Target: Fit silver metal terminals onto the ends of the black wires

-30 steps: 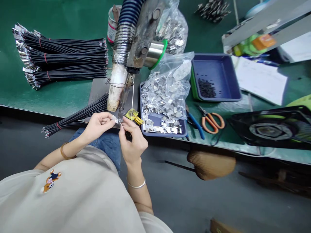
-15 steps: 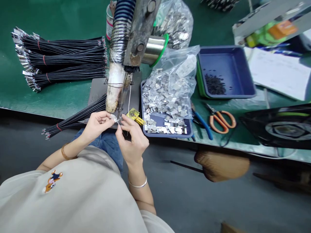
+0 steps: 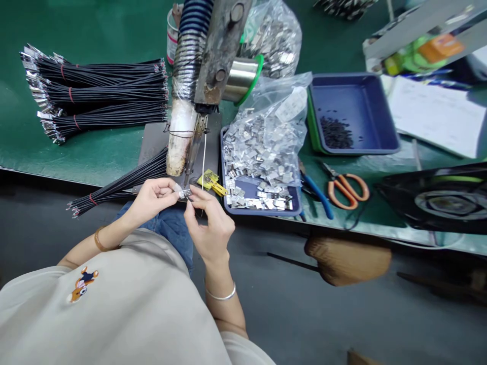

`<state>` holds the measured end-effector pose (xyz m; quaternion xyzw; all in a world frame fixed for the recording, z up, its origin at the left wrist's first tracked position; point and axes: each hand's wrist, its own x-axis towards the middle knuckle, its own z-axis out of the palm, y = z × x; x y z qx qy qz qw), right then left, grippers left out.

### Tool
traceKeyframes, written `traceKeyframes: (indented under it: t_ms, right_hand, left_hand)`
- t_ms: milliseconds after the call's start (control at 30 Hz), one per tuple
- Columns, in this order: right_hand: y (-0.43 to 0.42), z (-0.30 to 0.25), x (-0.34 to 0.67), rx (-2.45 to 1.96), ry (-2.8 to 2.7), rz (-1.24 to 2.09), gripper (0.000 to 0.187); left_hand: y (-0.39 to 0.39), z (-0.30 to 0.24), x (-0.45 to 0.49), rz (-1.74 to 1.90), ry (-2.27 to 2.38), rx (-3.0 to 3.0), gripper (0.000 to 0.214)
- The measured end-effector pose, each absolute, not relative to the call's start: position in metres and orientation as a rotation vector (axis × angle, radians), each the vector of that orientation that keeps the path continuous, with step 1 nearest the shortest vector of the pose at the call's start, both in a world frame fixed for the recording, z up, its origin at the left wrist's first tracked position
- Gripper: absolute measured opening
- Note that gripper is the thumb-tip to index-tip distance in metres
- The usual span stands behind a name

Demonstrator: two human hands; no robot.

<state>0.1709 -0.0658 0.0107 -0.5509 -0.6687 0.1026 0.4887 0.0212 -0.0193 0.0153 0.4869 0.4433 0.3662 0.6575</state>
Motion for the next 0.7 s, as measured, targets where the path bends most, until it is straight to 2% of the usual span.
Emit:
traceKeyframes:
  t_ms: [133, 267, 700]
  right_hand:
    - [-0.066, 0.013, 0.177, -1.366, -1.546, 0.301, 0.005]
    - [-0.063, 0.012, 0.176, -1.323, -1.653, 0.196, 0.007]
    - [-0.053, 0.012, 0.165, -1.351, -1.658, 0.126, 0.009]
  left_hand:
    - [-0.022, 0.015, 0.021, 0.798, 0.972, 1.152, 0.024]
    - [-0.021, 0.011, 0.022, 0.856, 0.983, 1.107, 0.030]
    - [-0.014, 0.018, 0.028, 0.928, 1.013, 0.979, 0.028]
